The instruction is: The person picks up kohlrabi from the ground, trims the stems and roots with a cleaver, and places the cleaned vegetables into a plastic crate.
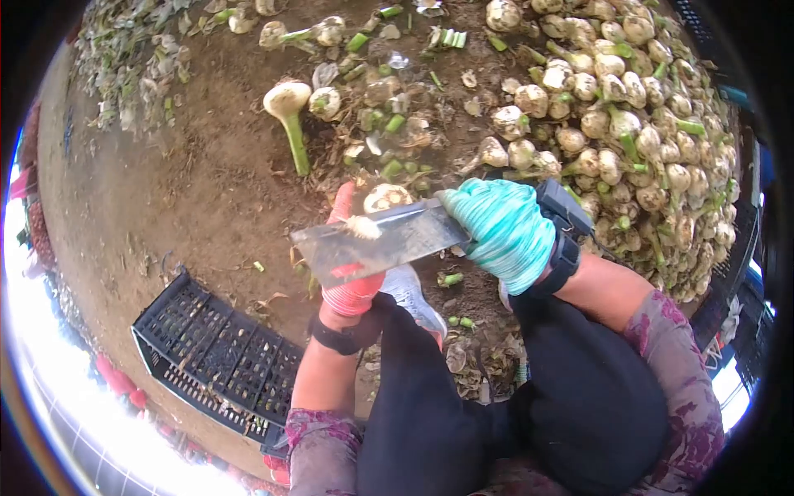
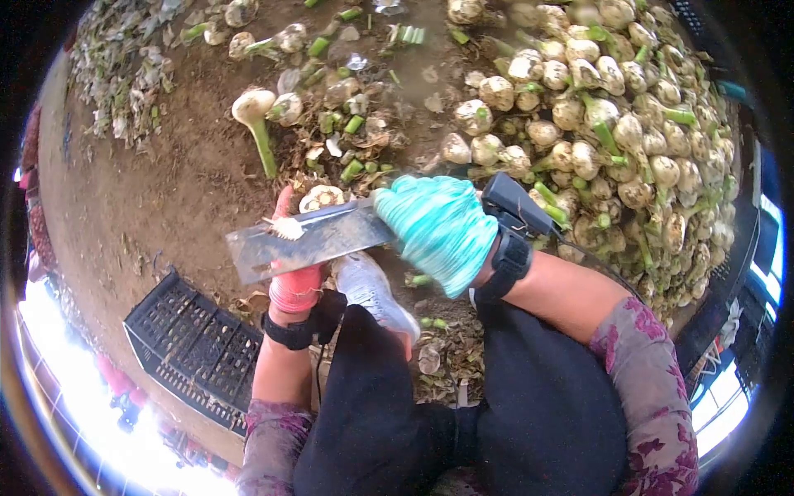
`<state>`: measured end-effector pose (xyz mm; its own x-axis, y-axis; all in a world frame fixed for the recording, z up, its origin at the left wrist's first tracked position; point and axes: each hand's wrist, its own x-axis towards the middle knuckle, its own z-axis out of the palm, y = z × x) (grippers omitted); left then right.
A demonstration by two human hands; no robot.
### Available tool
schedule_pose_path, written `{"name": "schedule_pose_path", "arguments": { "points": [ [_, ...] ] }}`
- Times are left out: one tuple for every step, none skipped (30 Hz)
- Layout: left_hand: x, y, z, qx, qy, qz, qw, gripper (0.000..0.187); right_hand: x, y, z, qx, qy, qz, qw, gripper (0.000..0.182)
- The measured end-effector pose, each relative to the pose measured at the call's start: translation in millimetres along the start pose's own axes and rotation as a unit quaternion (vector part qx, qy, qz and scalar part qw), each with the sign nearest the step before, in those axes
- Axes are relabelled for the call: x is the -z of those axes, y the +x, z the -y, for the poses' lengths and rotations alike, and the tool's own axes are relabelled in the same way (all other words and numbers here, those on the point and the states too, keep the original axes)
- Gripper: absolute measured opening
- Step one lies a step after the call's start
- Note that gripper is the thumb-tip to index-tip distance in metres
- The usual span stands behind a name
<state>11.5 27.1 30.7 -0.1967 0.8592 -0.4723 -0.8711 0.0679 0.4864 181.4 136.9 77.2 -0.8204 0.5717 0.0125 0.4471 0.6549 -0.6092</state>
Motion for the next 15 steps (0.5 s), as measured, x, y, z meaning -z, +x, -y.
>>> {"name": "schedule_pose_path", "arguments": {
  "points": [
    [-8, -1, 6, -0.035, 0.061, -0.023, 0.997, 0.058, 3, -1, 1, -0.004, -0.001, 0.003, 1.000, 0.025],
    [-16, -2, 9, -0.070, 0.124, -0.048, 0.989, 0.060, 4, -1, 3, -0.006, 0.001, 0.004, 1.000, 0.024],
    [-19, -2, 9, -0.068, 0.127, -0.046, 0.988, 0.060, 4, -2, 4, -0.008, 0.003, 0.002, 1.000, 0.024],
    [-21, -2, 9, -0.114, 0.223, -0.019, 0.968, 0.061, 3, -3, 5, -0.005, -0.001, -0.010, 1.000, 0.023],
    [-23, -2, 9, -0.158, 0.315, 0.009, 0.936, 0.061, 3, -4, 5, -0.003, -0.006, -0.021, 1.000, 0.022],
    [-25, -1, 7, -0.155, 0.316, 0.011, 0.936, 0.061, 3, -5, 4, -0.006, -0.006, -0.021, 1.000, 0.022],
    [-26, 1, 3, -0.102, 0.283, -0.020, 0.953, 0.060, 3, -5, 1, 0.006, 0.008, -0.026, 1.000, 0.022],
    [-28, 2, -1, -0.050, 0.250, -0.052, 0.966, 0.059, 3, -4, -1, 0.020, 0.022, -0.030, 0.999, 0.021],
    [-33, 2, -2, -0.010, 0.078, -0.027, 0.997, 0.061, 2, -3, -3, 0.016, 0.027, -0.027, 0.999, 0.023],
    [-30, 2, 1, -0.012, 0.079, -0.027, 0.996, 0.061, -1, -2, -6, 0.018, 0.027, -0.028, 0.999, 0.023],
    [-24, 2, 7, -0.063, 0.143, -0.006, 0.988, 0.062, -6, -4, -12, 0.002, 0.025, -0.034, 0.999, 0.022],
    [-21, 2, 11, -0.112, 0.204, 0.014, 0.972, 0.063, -11, -6, -16, -0.015, 0.023, -0.040, 0.999, 0.022],
    [-32, 6, 0, -0.091, 0.341, 0.033, 0.935, 0.056, -16, -7, -17, -0.013, 0.021, -0.060, 0.998, 0.016],
    [-49, 1, -4, -0.090, 0.339, 0.034, 0.936, 0.056, -18, -3, -26, -0.014, 0.019, -0.059, 0.998, 0.016],
    [-74, -7, -11, -0.064, 0.403, 0.050, 0.911, 0.050, -18, 6, -42, -0.197, -0.020, 0.027, 0.980, 0.015]
  ]
}}
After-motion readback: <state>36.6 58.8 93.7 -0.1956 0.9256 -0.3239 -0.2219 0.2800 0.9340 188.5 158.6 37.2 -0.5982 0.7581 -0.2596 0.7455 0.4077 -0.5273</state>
